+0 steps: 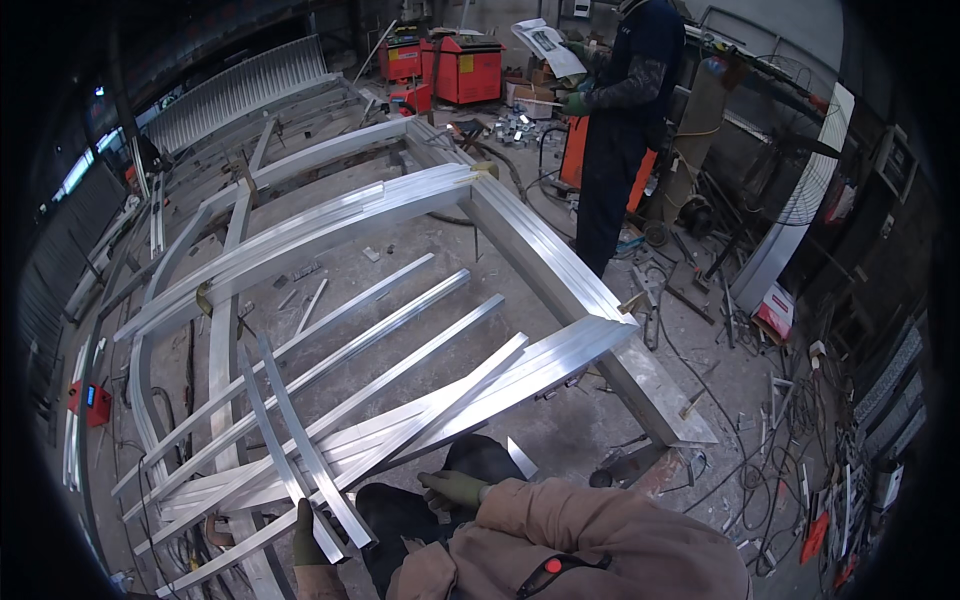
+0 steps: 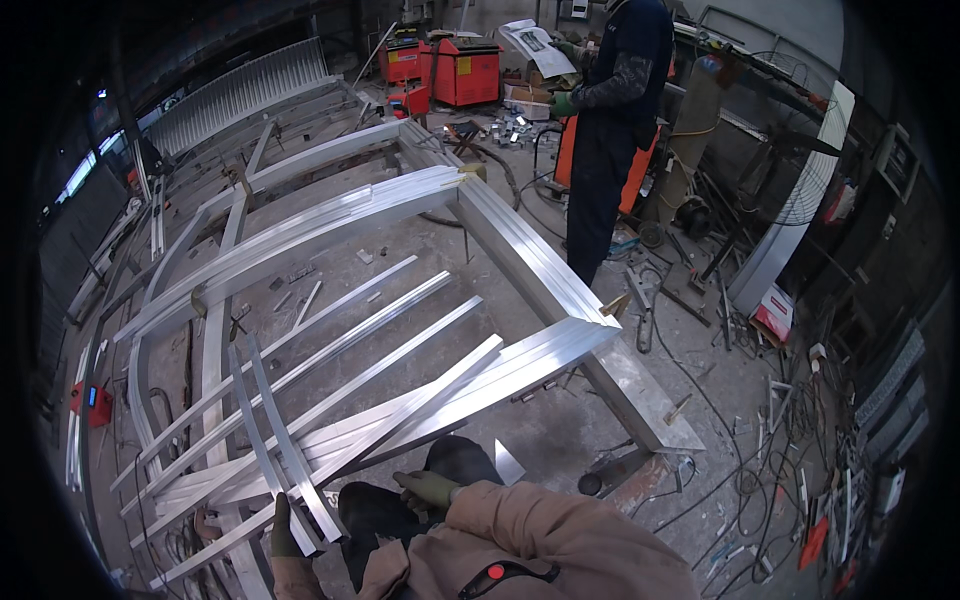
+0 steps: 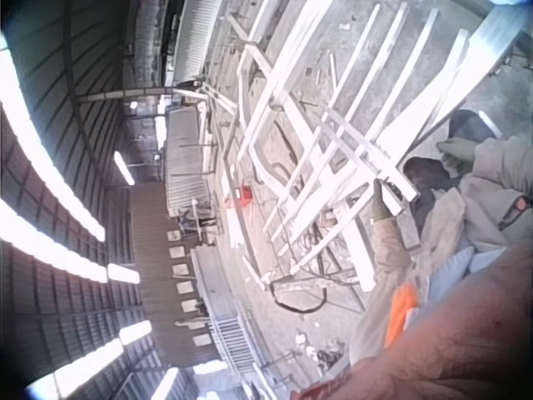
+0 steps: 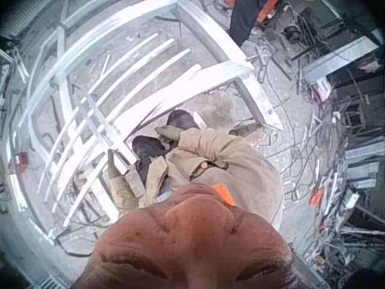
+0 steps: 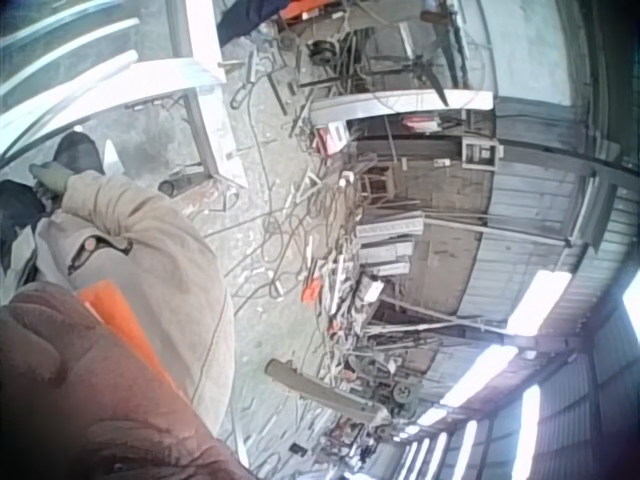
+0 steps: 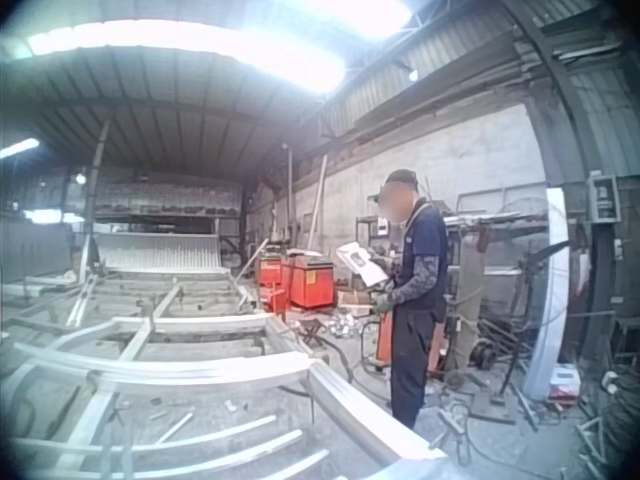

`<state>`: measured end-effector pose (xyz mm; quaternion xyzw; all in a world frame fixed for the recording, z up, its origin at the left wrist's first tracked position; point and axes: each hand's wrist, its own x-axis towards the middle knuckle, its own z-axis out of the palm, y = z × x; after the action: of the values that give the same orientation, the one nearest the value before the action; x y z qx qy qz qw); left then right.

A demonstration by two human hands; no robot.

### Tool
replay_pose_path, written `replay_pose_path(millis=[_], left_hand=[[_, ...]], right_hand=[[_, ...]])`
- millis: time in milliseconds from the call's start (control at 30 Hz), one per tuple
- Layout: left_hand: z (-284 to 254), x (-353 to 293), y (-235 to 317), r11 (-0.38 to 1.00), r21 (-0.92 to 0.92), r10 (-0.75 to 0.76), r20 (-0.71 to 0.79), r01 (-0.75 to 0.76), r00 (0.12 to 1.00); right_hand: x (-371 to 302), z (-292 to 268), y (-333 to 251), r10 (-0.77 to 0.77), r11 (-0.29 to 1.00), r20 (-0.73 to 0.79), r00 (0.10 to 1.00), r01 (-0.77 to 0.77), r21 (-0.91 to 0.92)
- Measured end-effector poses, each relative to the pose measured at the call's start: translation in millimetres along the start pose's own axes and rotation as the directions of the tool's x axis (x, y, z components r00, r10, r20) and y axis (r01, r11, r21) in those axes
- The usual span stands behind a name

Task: The person assembles a metal frame by placing and aligning metal bars on a larger frame structure. They adjust the bars to fit into place and occasionally use a measuring tape to check dimensions.

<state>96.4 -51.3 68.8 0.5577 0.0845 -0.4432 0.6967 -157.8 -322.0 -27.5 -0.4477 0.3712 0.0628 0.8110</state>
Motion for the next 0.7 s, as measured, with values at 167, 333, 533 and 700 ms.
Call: replay_pose_path(millis=[167, 333, 533, 700], left_hand=[[20, -17, 8, 1.0, 0.007, 0.001, 0.01, -0.001, 1.0], [24, -14, 6, 1.0, -0.023, 0.018, -0.001, -0.018, 1.0], [20, -14, 6, 1.0, -0.016, 0.01, 0.009, -0.009, 1.0], [11, -6, 1, 1.0, -0.018, 0.012, 0.026, -0.012, 1.0]], right_hand=[[3, -2, 1, 0.008, 1.0, 0.004, 1.0, -0.008, 0.004], [3, -3, 0, 0.008, 1.0, 0.006, 1.0, -0.008, 0.027], [7, -5, 1, 0.009, 1.0, 0.005, 1.0, -0.009, 0.012], [8, -6, 2, 0.009, 1.0, 0.001, 1.0, -0.009, 0.014]])
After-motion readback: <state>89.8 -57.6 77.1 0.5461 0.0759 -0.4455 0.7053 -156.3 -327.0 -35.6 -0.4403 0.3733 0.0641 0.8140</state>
